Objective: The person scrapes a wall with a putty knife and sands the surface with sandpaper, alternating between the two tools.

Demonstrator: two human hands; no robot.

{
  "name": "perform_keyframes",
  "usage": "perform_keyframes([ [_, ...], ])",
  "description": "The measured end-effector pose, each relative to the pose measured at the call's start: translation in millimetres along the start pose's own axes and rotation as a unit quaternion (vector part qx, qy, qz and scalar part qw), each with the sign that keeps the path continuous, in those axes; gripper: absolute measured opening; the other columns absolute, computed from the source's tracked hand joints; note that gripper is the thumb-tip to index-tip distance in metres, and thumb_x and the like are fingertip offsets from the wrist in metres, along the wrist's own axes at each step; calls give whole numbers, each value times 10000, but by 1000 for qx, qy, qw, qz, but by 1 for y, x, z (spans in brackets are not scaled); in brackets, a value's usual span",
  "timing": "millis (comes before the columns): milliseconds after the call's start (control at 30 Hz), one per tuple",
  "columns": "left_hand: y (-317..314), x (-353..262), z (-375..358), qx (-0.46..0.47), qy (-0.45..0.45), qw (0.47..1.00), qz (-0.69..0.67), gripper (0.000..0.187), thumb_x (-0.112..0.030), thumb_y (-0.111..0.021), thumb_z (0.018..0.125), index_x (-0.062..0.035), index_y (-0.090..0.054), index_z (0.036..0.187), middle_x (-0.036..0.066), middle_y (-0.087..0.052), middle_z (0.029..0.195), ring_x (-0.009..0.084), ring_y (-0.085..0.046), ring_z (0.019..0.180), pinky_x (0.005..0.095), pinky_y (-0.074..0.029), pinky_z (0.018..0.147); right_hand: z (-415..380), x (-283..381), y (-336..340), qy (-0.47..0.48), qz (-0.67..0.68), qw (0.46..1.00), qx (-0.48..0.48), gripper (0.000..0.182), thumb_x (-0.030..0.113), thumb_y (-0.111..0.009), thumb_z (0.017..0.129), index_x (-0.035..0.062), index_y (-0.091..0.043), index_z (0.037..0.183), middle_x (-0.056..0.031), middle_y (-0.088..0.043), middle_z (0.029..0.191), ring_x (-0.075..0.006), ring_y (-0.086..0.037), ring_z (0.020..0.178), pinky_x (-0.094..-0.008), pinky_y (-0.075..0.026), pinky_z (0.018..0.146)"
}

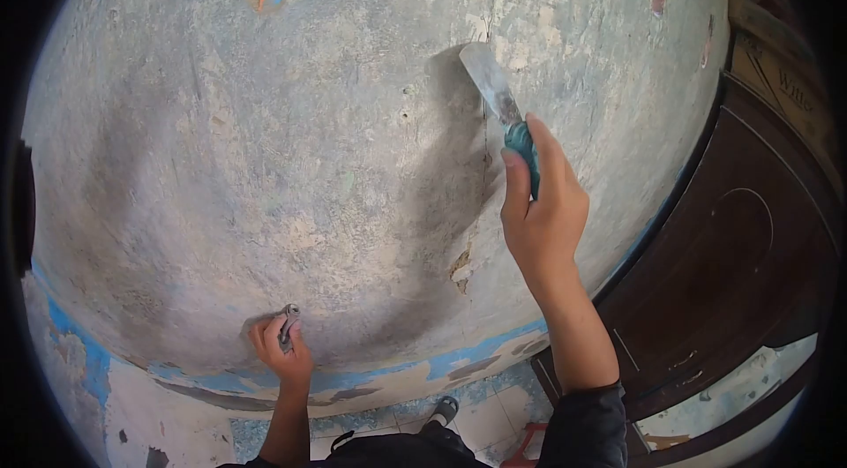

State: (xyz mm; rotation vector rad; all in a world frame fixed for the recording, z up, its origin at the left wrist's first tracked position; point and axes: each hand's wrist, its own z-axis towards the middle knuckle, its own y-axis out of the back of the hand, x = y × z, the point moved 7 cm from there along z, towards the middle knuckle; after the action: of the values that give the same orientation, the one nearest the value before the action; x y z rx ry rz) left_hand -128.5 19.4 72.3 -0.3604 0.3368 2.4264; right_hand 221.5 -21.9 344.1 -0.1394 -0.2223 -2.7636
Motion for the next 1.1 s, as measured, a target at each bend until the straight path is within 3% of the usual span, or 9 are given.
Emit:
perform_keyframes([
  [33,-1,0,-2,-1,2,1000,0,226,-45,-742,900,-38,-650,1107,152,-593,969,329,-558,894,454,-458,759,-3,-1,0,-10,11,1000,6,513,102,-788,878,145,-672,1376,-118,-665,822,-242,-660,599,-335,-490,492],
  [133,-2,3,-4,-4,-6,1000,4,234,-37,-735,899,-41,-646,1115,156,-589,970,330,-553,893,458,-456,757,-36,44,-17,146,-31,977,153,586,114,-815,837,183,-680,1403,-65,-562,753,-212,-556,524,-341,-441,470],
  [267,-2,4,-6,-1,-4,1000,2,256,-36,-734,895,-49,-639,1133,153,-581,969,332,-544,894,466,-447,758,-33,27,-13,76,-21,993,85,594,73,-804,838,197,-686,1406,-38,-509,720,-188,-506,495,-330,-412,456],
  [367,-4,3,-7,-1,-5,1000,3,271,-40,-736,893,-53,-632,1143,153,-577,972,332,-541,896,469,-439,764,-23,29,-11,85,0,995,48,607,49,-799,836,201,-685,1413,-26,-486,702,-166,-469,480,-326,-381,442],
  [567,-4,5,-9,5,-24,1000,13,267,-55,-733,907,-61,-615,1147,153,-571,980,333,-540,897,464,-430,767,-17,43,-9,123,-31,989,72,597,36,-802,826,201,-708,1392,-13,-475,693,-145,-429,466,-333,-343,428],
  [700,-4,5,-8,-21,-13,1000,12,282,-101,-753,898,-123,-622,1148,80,-599,928,284,-542,834,495,-382,837,-25,45,-4,97,-28,992,72,596,32,-810,814,187,-715,1382,-16,-474,689,-146,-430,461,-330,-346,428],
  [800,-5,6,-10,1,-20,1000,10,281,-64,-732,906,-65,-605,1157,163,-569,976,338,-537,887,476,-421,774,-27,44,-6,85,-21,994,62,600,24,-809,810,178,-713,1382,-19,-476,690,-150,-436,460,-331,-351,427],
  [1100,-6,-3,-7,-9,-21,1000,14,298,-49,-745,893,-62,-589,1148,155,-583,951,332,-536,876,479,-402,791,-40,42,-29,42,0,996,80,526,53,-760,887,150,-683,1398,-57,-561,737,-195,-525,481,-343,-406,439],
])
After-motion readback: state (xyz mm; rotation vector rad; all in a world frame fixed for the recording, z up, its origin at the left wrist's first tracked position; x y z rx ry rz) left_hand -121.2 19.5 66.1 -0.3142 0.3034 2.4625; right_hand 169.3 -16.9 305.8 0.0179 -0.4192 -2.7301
